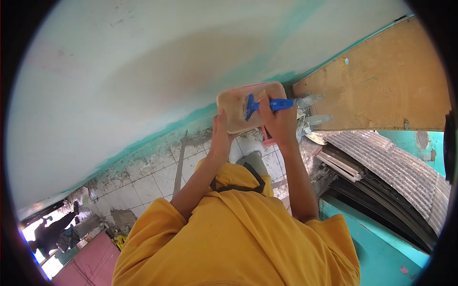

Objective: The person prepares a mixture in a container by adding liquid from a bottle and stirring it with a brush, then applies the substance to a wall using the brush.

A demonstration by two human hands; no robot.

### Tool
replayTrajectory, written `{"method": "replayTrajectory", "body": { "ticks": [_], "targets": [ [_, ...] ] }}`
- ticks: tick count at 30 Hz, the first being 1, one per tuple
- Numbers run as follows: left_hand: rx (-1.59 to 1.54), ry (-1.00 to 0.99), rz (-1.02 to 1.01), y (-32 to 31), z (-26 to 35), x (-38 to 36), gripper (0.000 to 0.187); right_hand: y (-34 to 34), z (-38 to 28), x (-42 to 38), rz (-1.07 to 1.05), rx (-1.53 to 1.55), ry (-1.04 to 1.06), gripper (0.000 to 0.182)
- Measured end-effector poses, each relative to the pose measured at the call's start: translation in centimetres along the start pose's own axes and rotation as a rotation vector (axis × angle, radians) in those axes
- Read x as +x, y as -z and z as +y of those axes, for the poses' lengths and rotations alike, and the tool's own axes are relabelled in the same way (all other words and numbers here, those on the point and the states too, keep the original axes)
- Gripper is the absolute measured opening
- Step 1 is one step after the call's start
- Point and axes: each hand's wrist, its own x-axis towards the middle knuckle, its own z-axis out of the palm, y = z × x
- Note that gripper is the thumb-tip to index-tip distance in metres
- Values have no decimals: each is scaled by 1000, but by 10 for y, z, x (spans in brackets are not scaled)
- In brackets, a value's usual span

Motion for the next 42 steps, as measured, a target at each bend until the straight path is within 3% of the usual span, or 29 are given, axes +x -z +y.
{"method": "replayTrajectory", "body": {
  "ticks": [2, 6, 8, 15, 18, 20, 21, 23, 26, 30, 33, 36, 38, 39, 41, 42],
  "targets": [
    [-4, 0, 19, 3, 2, 1, 68, 9, 1, -4, -183, 11, -122, 23],
    [4, 0, 24, 2, 0, -3, 70, 17, -9, 11, -112, -48, -197, 22],
    [7, -7, 9, 3, 0, -2, 70, 14, -5, 10, -206, 55, -76, 21],
    [12, 36, 31, 2, 3, -3, 69, 21, 1, 11, -200, 38, -160, 25],
    [6, 47, 10, 3, 7, -3, 69, 24, 8, 7, -282, 57, -32, 24],
    [-6, 54, -10, 4, 7, -4, 69, 32, 0, 18, -265, 18, -246, 23],
    [28, 56, 25, 2, 5, -4, 69, 28, -1, 16, -262, 19, -247, 23],
    [64, 62, 56, 2, 0, -2, 69, 18, -2, 9, -255, 147, -79, 22],
    [13, 64, 28, 9, 0, 2, 69, 26, 4, 8, -371, 86, -112, 21],
    [56, 32, 24, 4, 1, -2, 68, 25, 12, 18, -300, -21, -188, 20],
    [63, 41, 39, 7, 1, 2, 68, 20, 2, 10, -300, 155, -22, 19],
    [43, 50, 21, 8, 2, -1, 68, 27, 12, 14, -333, 106, -39, 20],
    [45, 35, -5, 7, 2, -1, 69, 34, 7, 24, -351, -20, -228, 23],
    [31, 21, 0, 7, 0, 0, 70, 30, 7, 21, -348, -19, -227, 23],
    [17, 2, -2, 8, -1, 2, 73, 21, 4, 11, -302, 190, 1, 24],
    [27, 11, -11, 6, 1, 2, 72, 24, 4, 9, -300, 189, 5, 24]
  ]
}}
